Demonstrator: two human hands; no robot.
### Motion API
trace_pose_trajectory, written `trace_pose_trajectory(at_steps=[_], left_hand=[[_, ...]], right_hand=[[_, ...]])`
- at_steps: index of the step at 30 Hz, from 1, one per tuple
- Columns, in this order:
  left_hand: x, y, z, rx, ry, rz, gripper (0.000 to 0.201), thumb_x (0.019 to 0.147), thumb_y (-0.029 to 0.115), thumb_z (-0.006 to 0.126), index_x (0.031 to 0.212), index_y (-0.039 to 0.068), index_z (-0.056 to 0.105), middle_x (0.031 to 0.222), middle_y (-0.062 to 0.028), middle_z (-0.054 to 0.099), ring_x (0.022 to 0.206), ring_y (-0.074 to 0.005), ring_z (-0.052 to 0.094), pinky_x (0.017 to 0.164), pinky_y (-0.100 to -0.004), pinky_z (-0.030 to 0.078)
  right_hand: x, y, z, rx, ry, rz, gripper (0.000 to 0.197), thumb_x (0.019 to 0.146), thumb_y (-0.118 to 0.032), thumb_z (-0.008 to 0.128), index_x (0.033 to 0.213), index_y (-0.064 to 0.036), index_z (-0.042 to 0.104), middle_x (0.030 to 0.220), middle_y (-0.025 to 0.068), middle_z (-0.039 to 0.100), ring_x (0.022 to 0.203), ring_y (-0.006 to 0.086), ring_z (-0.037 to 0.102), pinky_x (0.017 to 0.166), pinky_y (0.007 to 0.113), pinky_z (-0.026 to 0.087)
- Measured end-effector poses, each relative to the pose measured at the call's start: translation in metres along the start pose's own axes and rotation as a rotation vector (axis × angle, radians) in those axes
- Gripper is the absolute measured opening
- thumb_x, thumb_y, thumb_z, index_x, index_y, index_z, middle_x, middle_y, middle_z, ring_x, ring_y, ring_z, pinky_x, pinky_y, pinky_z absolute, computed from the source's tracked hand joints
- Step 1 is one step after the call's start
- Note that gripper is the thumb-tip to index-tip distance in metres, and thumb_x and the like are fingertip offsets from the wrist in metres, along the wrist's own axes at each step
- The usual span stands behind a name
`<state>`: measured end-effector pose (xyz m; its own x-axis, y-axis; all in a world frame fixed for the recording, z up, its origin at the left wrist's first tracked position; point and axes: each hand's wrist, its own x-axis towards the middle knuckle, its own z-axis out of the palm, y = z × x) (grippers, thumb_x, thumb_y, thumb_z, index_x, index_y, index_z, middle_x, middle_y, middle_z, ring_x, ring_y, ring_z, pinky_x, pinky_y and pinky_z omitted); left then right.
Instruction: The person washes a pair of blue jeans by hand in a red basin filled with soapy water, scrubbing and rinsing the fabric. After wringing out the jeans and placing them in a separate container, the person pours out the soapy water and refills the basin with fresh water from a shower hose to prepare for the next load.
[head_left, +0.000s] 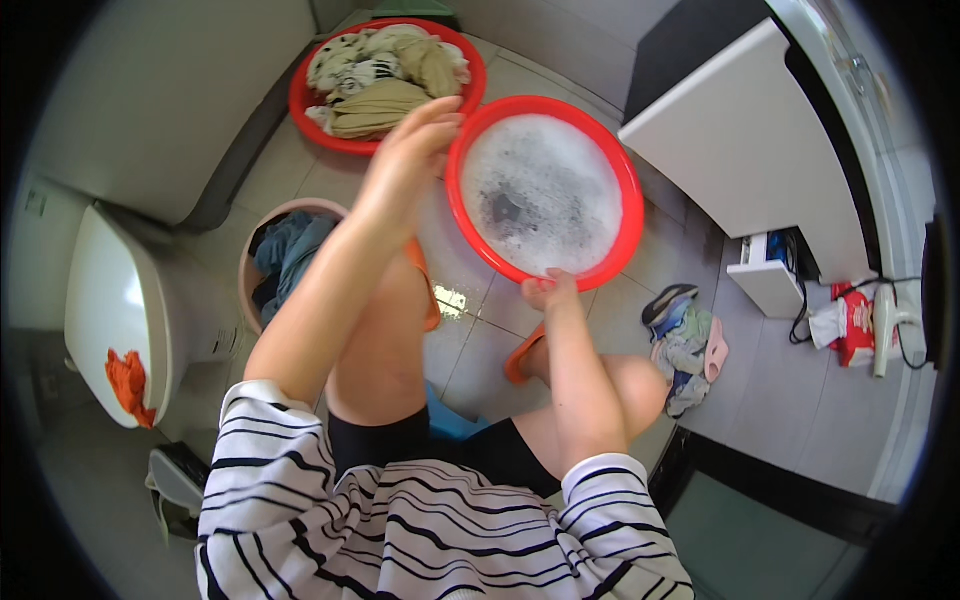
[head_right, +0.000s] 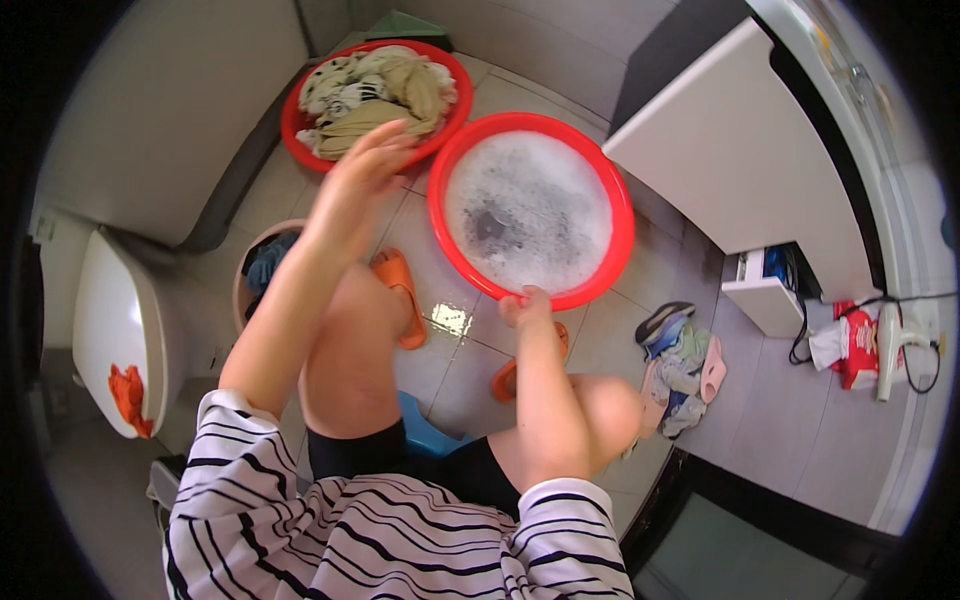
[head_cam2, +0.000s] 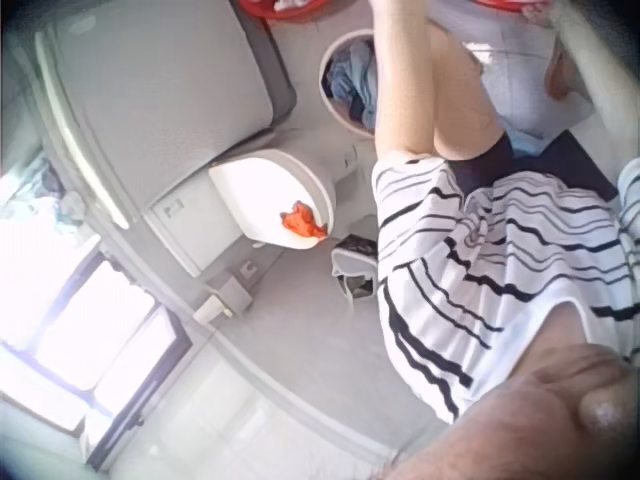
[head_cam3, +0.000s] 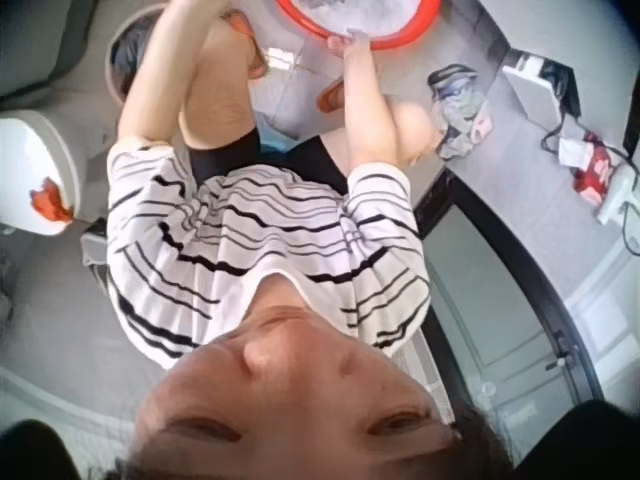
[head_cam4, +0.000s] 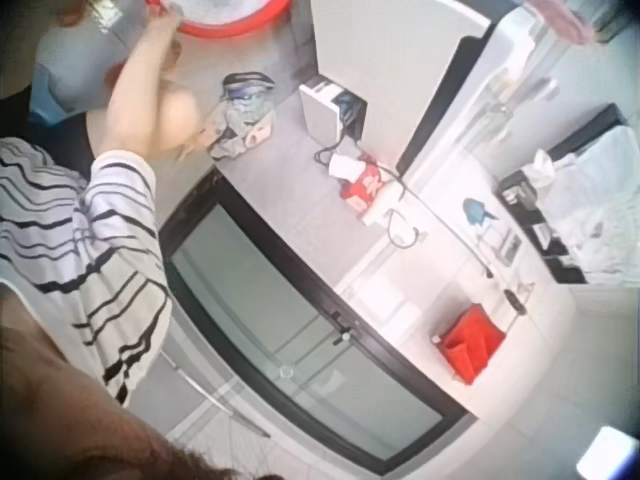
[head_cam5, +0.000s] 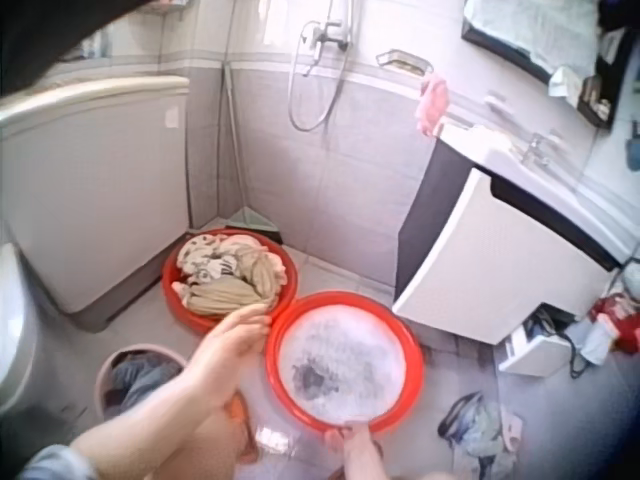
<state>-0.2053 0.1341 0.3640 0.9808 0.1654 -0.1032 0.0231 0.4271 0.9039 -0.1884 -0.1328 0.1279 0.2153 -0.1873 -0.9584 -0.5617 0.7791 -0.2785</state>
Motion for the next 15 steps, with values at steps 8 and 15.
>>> trace_pose_trajectory(at_steps=[8,15], left_hand=[[0.046,-0.172,0.08,0.161,0.153,-0.668,0.05,0.084,0.022,0.053,0.13,0.005,0.04,0.126,-0.0082,0.047,0.122,-0.0238,0.039,0.105,-0.0453,0.026],[0.055,-0.271,0.018,0.606,0.826,-0.866,0.068,0.077,0.03,0.058,0.137,0.006,0.035,0.134,-0.0187,0.042,0.121,-0.0312,0.043,0.099,-0.0409,0.036]], right_hand=[[0.063,0.024,-0.014,0.331,-0.192,0.183,0.057,0.077,-0.02,0.059,0.125,0.0017,0.036,0.129,0.0186,0.04,0.124,0.0294,0.037,0.105,0.04,0.028],[0.106,0.049,-0.04,0.086,-0.318,-0.101,0.005,0.068,-0.011,0.052,0.072,-0.0097,0.049,0.077,0.0055,0.06,0.075,0.0228,0.058,0.061,0.033,0.039]])
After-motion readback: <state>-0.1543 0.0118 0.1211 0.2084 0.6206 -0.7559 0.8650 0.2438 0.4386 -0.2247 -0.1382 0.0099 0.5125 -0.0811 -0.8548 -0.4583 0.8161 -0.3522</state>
